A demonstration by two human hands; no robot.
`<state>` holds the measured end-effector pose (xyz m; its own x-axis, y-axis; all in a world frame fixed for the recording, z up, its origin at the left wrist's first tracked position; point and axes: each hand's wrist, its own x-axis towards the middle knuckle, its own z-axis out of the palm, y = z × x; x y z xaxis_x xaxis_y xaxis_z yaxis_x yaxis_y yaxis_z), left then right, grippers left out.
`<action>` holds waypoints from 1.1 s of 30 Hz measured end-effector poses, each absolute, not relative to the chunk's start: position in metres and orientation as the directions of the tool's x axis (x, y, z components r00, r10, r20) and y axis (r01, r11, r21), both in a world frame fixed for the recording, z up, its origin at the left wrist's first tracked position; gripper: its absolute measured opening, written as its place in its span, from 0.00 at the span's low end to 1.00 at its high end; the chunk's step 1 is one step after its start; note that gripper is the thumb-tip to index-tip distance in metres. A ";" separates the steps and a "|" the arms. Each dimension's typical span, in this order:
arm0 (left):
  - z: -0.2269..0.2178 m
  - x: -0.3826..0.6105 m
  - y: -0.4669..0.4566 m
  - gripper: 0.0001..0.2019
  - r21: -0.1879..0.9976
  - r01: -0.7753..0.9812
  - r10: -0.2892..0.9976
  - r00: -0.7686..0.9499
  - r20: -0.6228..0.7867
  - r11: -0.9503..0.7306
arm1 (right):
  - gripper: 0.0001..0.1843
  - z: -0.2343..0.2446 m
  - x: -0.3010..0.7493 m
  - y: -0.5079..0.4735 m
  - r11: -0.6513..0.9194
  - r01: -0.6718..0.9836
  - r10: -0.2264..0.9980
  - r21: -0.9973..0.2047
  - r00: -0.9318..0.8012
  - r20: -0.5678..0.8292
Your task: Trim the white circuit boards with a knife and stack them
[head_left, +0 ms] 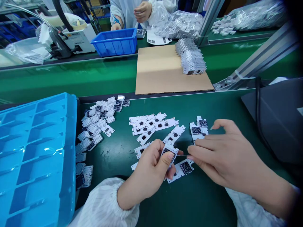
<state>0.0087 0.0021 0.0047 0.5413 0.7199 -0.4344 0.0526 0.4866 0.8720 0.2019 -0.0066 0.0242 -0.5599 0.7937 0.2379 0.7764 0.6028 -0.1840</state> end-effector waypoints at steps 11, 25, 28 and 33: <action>0.005 0.009 0.008 0.14 0.832 -0.191 0.799 0.451 -0.397 0.521 | 0.14 0.020 0.209 -0.001 0.253 0.810 0.962 -0.528 -0.154 0.224; -0.001 0.014 -0.001 0.14 0.704 -0.377 0.758 0.546 -0.357 0.603 | 0.13 0.016 0.157 -0.010 -0.347 -0.139 0.880 -0.928 -0.391 -0.270; -0.002 0.013 -0.001 0.15 0.698 -0.407 0.753 0.589 -0.293 0.590 | 0.12 0.016 0.157 -0.011 -0.383 -0.197 0.869 -0.902 -0.409 -0.280; -0.008 0.010 -0.003 0.15 0.783 -0.396 0.763 0.628 -0.149 0.479 | 0.09 0.016 0.157 -0.013 -0.368 -0.253 0.883 -0.895 -0.398 -0.250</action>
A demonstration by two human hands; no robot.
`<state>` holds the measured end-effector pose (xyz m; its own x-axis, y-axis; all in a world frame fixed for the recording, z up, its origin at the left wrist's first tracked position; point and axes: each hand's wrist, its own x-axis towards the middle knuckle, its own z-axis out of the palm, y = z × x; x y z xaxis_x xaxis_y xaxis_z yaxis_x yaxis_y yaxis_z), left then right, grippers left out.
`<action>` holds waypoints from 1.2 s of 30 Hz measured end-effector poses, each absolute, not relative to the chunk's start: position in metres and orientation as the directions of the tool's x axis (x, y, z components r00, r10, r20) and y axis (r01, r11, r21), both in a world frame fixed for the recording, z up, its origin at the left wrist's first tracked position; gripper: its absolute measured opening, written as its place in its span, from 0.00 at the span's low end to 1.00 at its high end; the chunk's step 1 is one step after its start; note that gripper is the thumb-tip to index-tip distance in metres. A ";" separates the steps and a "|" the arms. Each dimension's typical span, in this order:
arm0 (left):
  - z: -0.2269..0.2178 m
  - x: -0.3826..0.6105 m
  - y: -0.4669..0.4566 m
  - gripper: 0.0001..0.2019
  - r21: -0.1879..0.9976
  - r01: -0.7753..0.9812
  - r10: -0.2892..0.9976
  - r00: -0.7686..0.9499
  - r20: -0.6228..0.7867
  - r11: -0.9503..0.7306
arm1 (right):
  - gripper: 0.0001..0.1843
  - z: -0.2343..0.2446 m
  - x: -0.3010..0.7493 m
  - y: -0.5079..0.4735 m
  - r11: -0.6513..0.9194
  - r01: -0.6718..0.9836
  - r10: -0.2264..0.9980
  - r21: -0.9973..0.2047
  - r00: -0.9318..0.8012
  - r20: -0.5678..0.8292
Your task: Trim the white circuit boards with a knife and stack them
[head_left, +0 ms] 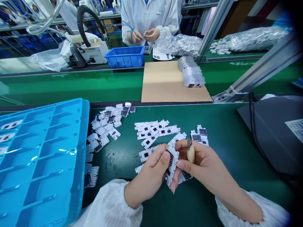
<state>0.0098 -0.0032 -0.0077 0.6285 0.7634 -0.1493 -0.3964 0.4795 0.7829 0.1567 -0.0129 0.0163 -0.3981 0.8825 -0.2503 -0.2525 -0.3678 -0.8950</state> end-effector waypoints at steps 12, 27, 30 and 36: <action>-0.011 0.005 -0.014 0.15 0.905 -0.280 0.775 0.627 -0.081 0.321 | 0.06 0.009 0.154 -0.019 -0.331 -0.404 0.909 -0.853 -0.378 -0.174; -0.016 0.018 -0.015 0.13 0.658 -0.539 0.778 0.618 -0.115 0.526 | 0.10 0.003 0.156 -0.018 -0.433 -0.415 0.871 -0.800 -0.421 -0.253; -0.013 0.017 -0.014 0.13 0.640 -0.552 0.772 0.627 -0.105 0.534 | 0.11 0.004 0.158 -0.018 -0.457 -0.434 0.856 -0.776 -0.451 -0.252; -0.012 0.015 -0.013 0.13 0.676 -0.529 0.757 0.650 -0.066 0.513 | 0.08 0.007 0.158 -0.018 -0.494 -0.413 0.845 -0.765 -0.435 -0.311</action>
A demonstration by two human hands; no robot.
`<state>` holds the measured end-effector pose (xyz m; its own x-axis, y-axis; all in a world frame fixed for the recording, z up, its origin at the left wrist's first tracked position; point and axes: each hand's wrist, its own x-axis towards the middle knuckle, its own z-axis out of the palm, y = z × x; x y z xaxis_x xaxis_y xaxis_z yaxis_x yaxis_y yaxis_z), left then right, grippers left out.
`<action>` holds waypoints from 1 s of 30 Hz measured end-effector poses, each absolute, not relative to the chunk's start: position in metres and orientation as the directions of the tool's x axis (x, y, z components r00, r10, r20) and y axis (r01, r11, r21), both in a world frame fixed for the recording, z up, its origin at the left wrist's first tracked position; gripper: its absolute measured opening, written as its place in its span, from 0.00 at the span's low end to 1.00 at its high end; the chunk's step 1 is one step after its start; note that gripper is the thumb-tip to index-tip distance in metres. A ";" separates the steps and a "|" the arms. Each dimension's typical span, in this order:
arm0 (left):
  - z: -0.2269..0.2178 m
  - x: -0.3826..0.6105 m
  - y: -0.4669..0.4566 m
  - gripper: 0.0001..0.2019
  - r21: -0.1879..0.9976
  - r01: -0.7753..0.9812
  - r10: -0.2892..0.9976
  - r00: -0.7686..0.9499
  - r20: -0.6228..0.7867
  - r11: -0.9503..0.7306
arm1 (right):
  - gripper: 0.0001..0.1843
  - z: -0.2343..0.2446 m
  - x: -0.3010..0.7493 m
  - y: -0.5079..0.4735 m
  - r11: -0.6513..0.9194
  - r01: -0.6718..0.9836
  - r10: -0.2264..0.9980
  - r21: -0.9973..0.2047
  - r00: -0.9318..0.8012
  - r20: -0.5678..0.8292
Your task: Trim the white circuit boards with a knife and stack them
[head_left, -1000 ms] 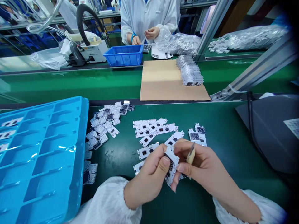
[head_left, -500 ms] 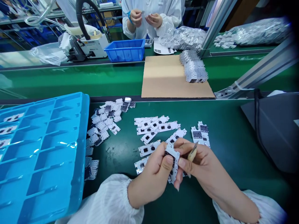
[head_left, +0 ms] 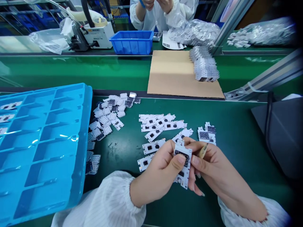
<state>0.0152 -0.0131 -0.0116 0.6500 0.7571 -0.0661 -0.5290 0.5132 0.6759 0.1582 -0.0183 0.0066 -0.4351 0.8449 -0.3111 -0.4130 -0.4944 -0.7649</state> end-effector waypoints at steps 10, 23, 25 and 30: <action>-0.005 0.011 -0.012 0.16 0.750 -0.416 0.718 0.687 -0.112 0.515 | 0.11 0.003 0.161 -0.016 -0.475 -0.312 0.844 -0.823 -0.426 -0.325; -0.007 0.001 0.000 0.12 -0.078 -0.266 0.260 0.962 -0.079 0.961 | 0.15 0.006 0.159 -0.011 -0.251 -0.116 0.956 -0.961 -0.185 -0.228; -0.007 0.001 0.000 0.13 -0.088 -0.180 0.173 0.982 -0.075 0.980 | 0.14 0.005 0.155 -0.010 -0.259 -0.045 0.953 -0.965 -0.176 -0.248; -0.004 0.008 -0.002 0.19 0.331 -0.232 0.347 0.871 -0.348 0.915 | 0.15 0.011 0.168 -0.006 -0.238 0.001 0.967 -0.971 -0.097 -0.237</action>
<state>0.0075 -0.0018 -0.0045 0.8710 0.3466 -0.3481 -0.2316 0.9147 0.3312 0.1677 -0.0061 0.0109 -0.0974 0.9666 -0.2372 0.0010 -0.2382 -0.9712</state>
